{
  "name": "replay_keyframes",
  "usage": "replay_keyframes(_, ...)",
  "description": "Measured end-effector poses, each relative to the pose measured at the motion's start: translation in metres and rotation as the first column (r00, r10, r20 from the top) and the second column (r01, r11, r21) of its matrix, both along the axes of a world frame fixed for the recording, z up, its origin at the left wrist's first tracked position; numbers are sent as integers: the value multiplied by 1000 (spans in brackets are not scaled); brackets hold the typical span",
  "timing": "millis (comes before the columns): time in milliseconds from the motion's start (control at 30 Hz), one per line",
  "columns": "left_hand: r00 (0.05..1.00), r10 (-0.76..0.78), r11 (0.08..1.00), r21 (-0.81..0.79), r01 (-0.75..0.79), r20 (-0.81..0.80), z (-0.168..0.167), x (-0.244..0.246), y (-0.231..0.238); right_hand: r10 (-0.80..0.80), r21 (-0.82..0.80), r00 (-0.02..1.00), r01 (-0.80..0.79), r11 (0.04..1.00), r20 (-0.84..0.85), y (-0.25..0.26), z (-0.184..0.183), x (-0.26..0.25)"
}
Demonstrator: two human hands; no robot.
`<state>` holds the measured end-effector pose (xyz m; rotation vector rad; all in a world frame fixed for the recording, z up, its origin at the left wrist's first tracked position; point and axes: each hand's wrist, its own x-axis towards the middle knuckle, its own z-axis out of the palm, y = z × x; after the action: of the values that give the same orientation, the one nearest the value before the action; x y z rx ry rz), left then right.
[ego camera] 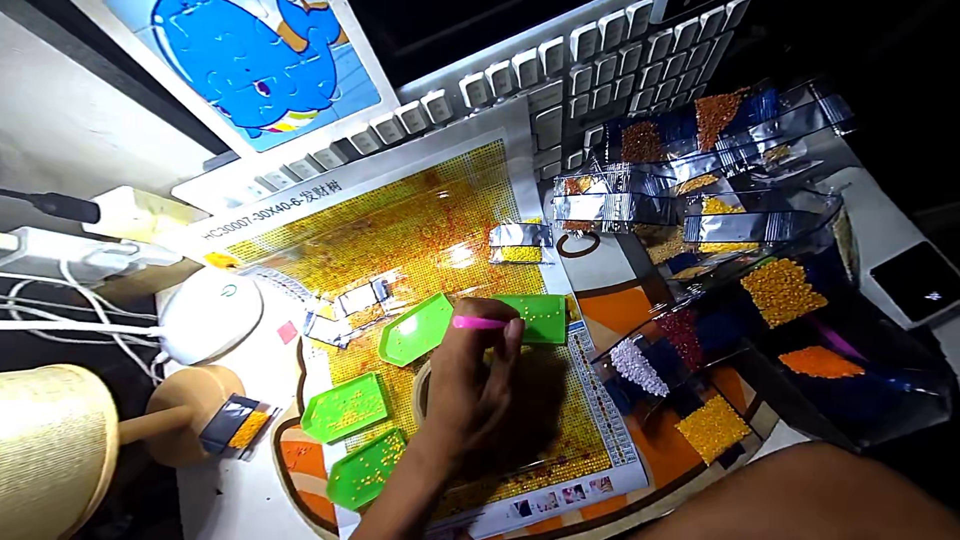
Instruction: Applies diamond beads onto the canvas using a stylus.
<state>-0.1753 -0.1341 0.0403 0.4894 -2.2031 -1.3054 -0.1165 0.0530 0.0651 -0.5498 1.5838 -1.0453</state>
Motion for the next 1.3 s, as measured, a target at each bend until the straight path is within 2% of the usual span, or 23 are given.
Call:
replay_keyframes(133, 999, -21, 998, -53, 24, 45, -12, 2, -3, 108, -16, 994, -108, 994, -36, 3, 6, -11)
replay_keyframes(200, 997, -27, 998, -60, 31, 68, -15, 3, -4, 61, -16, 997, -61, 998, -43, 2, 5, -8)
replay_keyframes(300, 993, -32, 995, -87, 42, 111, -16, 3, -3, 100, -7, 994, -100, 995, -42, -1, 13, -15)
replay_keyframes(367, 991, -30, 994, -104, 44, 133, -16, 3, -3, 69, -1, 995, -69, 998, -67, -3, 11, -11)
replay_keyframes(500, 987, -22, 993, -108, 40, 157, -15, 3, -3, 52, 6, 999, -52, 999, -2, -8, 21, -16)
replay_keyframes(633, 985, -21, 993, -114, 41, 171, -14, 2, -2, 44, 36, 999, -44, 998, 10, -4, 10, -10)
replay_keyframes(800, 980, -9, 991, -131, 35, 197, -14, 2, 0, -129, -70, 989, 135, 988, 73, -1, -6, 2)
replay_keyframes(900, 979, -11, 990, -134, 38, 203, -15, 2, 0, -86, -33, 994, 89, 996, 68, -2, -2, 0)
replay_keyframes(1000, 979, -11, 988, -147, 42, 205, -14, 1, 2, -45, -78, 989, 56, 995, 140, 3, -9, 3)
replay_keyframes(1100, 977, -5, 987, -157, 39, 213, -12, 0, 4, -89, -107, 965, 118, 987, 246, 1, -7, 0)
replay_keyframes(1133, 979, -6, 988, -150, 38, 206, -11, 0, 4, -88, -101, 968, 115, 988, 235, 1, -5, -2)
replay_keyframes(1233, 993, -27, 995, -90, 37, 119, -8, -1, 5, 179, -66, 983, -176, 982, 32, 4, -1, -9)
replay_keyframes(1300, 998, -45, 997, -65, 48, 38, 5, -2, 8, 425, 1, 871, -439, 899, -245, 9, -11, -6)
